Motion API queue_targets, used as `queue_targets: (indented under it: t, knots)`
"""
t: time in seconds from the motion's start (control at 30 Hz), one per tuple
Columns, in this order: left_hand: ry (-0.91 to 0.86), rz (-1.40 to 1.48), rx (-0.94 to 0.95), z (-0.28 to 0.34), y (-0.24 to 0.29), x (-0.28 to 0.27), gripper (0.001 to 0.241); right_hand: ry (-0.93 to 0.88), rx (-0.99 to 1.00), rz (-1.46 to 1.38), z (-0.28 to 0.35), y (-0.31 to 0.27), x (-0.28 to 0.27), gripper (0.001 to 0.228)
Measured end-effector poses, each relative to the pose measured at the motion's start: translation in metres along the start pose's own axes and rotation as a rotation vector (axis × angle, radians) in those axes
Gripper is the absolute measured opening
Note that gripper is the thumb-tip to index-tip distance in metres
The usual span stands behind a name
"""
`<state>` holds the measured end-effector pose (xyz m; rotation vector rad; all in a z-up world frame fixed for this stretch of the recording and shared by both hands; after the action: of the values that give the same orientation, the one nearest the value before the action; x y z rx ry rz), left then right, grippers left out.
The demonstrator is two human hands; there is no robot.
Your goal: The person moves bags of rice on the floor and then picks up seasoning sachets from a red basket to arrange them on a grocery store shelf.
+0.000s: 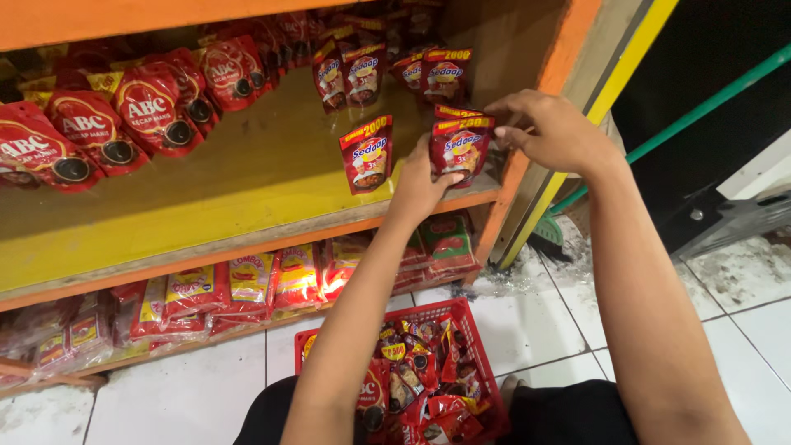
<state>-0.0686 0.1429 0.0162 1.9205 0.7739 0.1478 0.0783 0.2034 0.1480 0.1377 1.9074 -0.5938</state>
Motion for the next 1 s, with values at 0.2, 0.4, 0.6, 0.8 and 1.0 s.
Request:
queue_targets:
  t: [0.2,0.4,0.6,0.8,1.0]
  knots:
    - [0.138,-0.101,0.007,-0.002,-0.003,0.024,0.065,0.015,0.033,-0.036,-0.006,0.012,0.004,0.036]
    - [0.183,-0.167,0.003,-0.009,-0.007,0.045,0.073,0.099,-0.141,0.107,-0.015,0.002,0.007,0.032]
    - [0.169,-0.203,0.002,-0.015,-0.015,0.060,0.078,0.076,-0.034,0.102,-0.020,0.018,0.017,0.032]
    - [0.123,-0.142,0.064,-0.022,-0.019,0.064,0.094,0.044,0.001,0.121,-0.021,0.025,0.023,0.035]
    - [0.058,-0.177,0.191,-0.014,0.010,0.039,0.094,0.085,-0.019,0.156,-0.018,0.020,0.015,0.033]
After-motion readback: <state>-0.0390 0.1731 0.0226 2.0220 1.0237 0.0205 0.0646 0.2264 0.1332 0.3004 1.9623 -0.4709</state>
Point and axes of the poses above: each hand's wrist, its own z-axis away from the middle knuckle, its own x-axis out of the palm, y = z × x, the point moved 10 cm from there along -z, towards the middle knuckle, and after that the axes turned 5 degrees about z, right-handed, at the moved point
